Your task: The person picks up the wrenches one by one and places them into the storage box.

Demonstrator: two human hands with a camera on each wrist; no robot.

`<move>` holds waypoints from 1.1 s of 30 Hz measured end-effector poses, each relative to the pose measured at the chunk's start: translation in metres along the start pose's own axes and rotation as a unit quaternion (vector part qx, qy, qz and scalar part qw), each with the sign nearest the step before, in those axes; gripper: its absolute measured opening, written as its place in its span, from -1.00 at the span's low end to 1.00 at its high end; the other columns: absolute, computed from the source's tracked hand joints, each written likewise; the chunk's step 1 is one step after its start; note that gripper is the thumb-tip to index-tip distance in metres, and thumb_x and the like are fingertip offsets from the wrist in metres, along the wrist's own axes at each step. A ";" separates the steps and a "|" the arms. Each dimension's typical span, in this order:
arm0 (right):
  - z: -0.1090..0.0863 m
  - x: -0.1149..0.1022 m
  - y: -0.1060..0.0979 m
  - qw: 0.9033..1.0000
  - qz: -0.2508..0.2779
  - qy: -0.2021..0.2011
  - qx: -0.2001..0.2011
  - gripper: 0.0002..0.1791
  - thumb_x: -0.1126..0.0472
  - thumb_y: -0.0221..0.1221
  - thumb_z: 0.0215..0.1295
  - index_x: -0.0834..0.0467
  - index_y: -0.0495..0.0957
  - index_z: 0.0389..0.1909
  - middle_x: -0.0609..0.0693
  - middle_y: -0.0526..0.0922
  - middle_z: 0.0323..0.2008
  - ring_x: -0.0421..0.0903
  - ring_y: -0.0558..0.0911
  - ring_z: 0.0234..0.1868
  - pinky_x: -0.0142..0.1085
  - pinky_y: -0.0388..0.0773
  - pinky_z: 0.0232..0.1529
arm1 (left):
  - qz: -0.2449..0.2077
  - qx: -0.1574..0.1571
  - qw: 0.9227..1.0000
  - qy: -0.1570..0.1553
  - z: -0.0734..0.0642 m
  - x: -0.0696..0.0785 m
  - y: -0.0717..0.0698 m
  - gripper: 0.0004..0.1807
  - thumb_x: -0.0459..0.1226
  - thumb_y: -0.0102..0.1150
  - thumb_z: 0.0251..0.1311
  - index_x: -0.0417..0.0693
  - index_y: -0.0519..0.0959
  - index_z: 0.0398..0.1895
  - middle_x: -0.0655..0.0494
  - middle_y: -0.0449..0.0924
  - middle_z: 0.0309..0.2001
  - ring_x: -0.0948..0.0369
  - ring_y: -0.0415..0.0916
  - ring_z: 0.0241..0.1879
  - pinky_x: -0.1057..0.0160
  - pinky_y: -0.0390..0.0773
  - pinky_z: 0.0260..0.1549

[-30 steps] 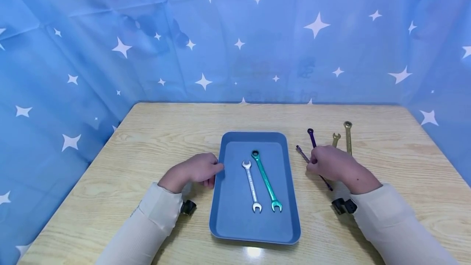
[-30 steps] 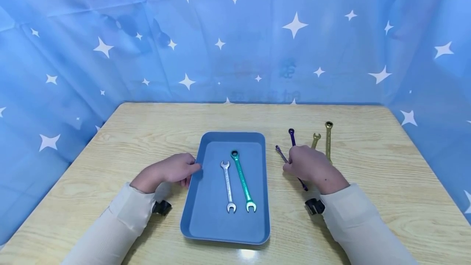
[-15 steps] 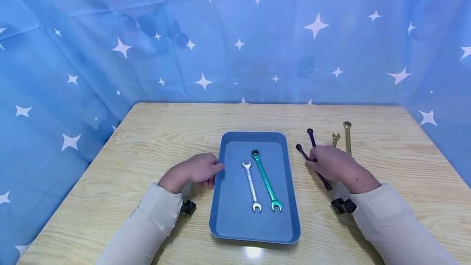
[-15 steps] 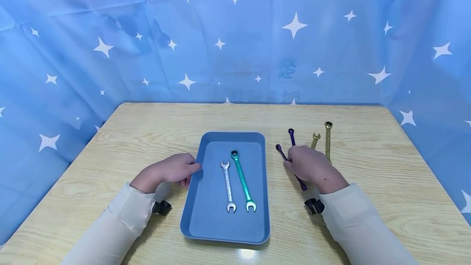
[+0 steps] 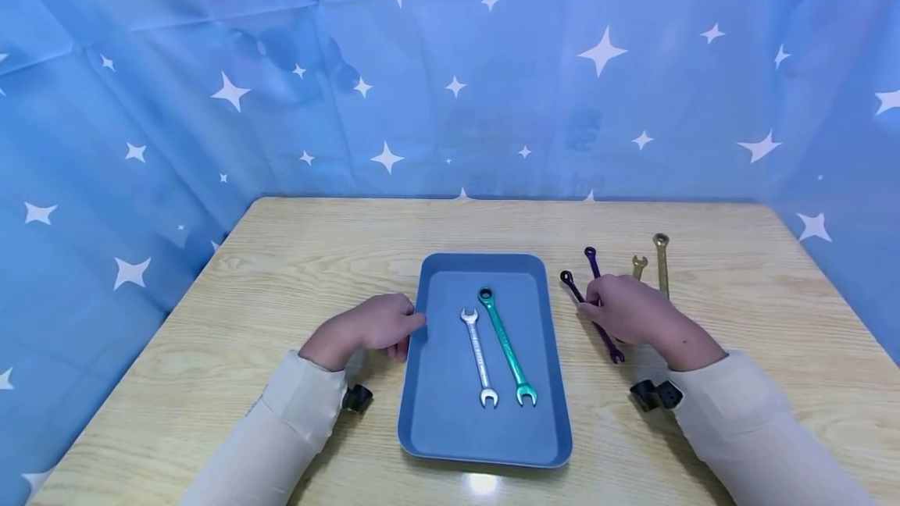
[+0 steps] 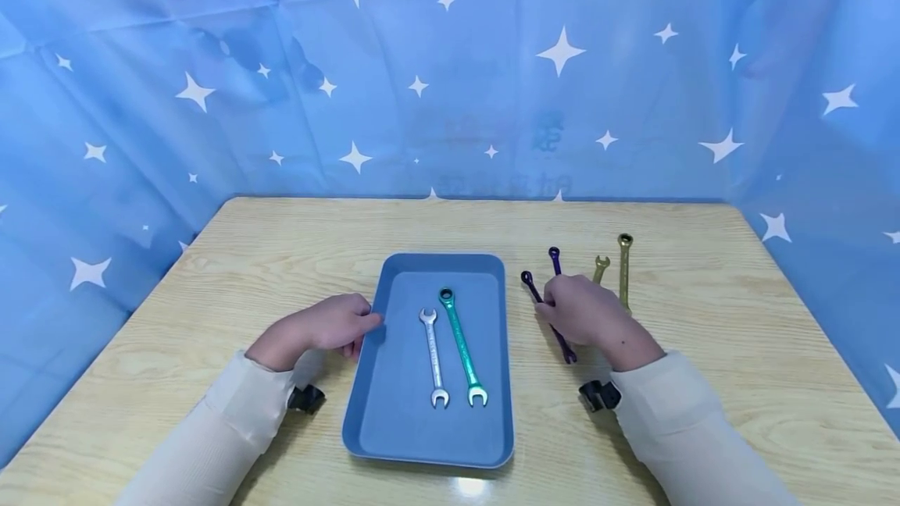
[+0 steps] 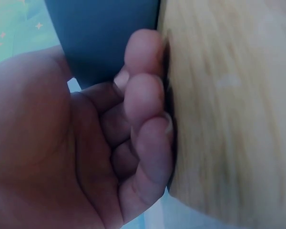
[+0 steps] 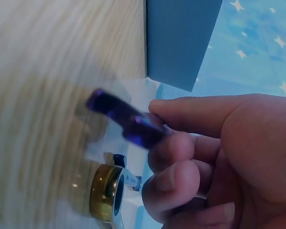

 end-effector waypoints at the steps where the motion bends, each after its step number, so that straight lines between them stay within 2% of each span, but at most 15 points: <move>1: 0.000 -0.001 0.000 1.000 0.006 -0.004 0.000 -0.66 0.19 0.10 0.46 0.11 0.44 -0.59 -0.11 0.28 -0.73 -0.18 0.32 -0.74 -0.28 0.30 -0.58 | 0.002 0.000 1.000 -0.002 0.000 -0.001 0.000 -0.48 -0.11 -0.17 0.43 -0.03 0.60 -0.68 0.14 0.63 -0.70 0.21 0.49 -0.68 0.29 0.40 -0.62; 7: -0.001 -0.002 -0.004 0.999 0.049 -0.006 0.012 -0.71 0.18 0.11 0.46 0.13 0.51 -0.52 -0.11 0.28 -0.73 -0.17 0.26 -0.73 -0.29 0.28 -0.62 | -0.005 -0.001 1.000 0.007 0.000 0.000 0.000 -0.48 -0.13 -0.17 0.42 -0.05 0.59 -0.69 0.13 0.63 -0.71 0.22 0.47 -0.70 0.29 0.38 -0.63; 14: -0.002 -0.004 -0.007 0.993 0.115 -0.002 0.004 -0.73 0.15 0.07 0.49 0.16 0.53 -0.43 -0.09 0.36 -0.72 -0.09 0.48 -0.72 -0.25 0.34 -0.67 | -0.005 -0.002 1.000 0.005 0.001 0.001 0.000 -0.48 -0.12 -0.16 0.43 -0.05 0.60 -0.68 0.12 0.63 -0.70 0.21 0.47 -0.70 0.29 0.38 -0.63; 19: -0.002 -0.007 -0.009 0.992 0.126 0.000 0.008 -0.75 0.15 0.08 0.48 0.19 0.54 -0.39 -0.05 0.40 -0.71 -0.02 0.56 -0.71 -0.25 0.36 -0.70 | -0.003 0.002 1.000 -0.001 0.001 -0.001 0.000 -0.50 -0.12 -0.16 0.41 -0.04 0.60 -0.66 0.12 0.63 -0.69 0.21 0.49 -0.68 0.29 0.39 -0.63; 28: -0.003 -0.011 -0.016 0.990 0.141 -0.010 0.030 -0.76 0.13 0.12 0.46 0.18 0.61 -0.36 -0.01 0.49 -0.64 -0.17 0.37 -0.74 -0.28 0.30 -0.69 | -0.003 0.003 1.000 -0.003 0.001 -0.001 0.000 -0.50 -0.12 -0.17 0.42 -0.05 0.58 -0.65 0.11 0.64 -0.69 0.20 0.51 -0.68 0.28 0.40 -0.62; 33: -0.001 -0.011 -0.017 0.986 0.159 -0.002 0.045 -0.76 0.11 0.12 0.47 0.20 0.64 -0.22 0.01 0.57 -0.58 -0.17 0.39 -0.72 -0.28 0.31 -0.68 | -0.006 0.005 1.000 -0.008 0.000 -0.002 0.000 -0.51 -0.12 -0.16 0.42 -0.05 0.57 -0.66 0.11 0.64 -0.69 0.20 0.49 -0.68 0.28 0.38 -0.63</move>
Point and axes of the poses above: each hand's wrist, its own z-axis towards the middle knuckle, its own y-axis out of the palm, x = y × z, the point moved 7 cm from there along z, towards the middle knuckle
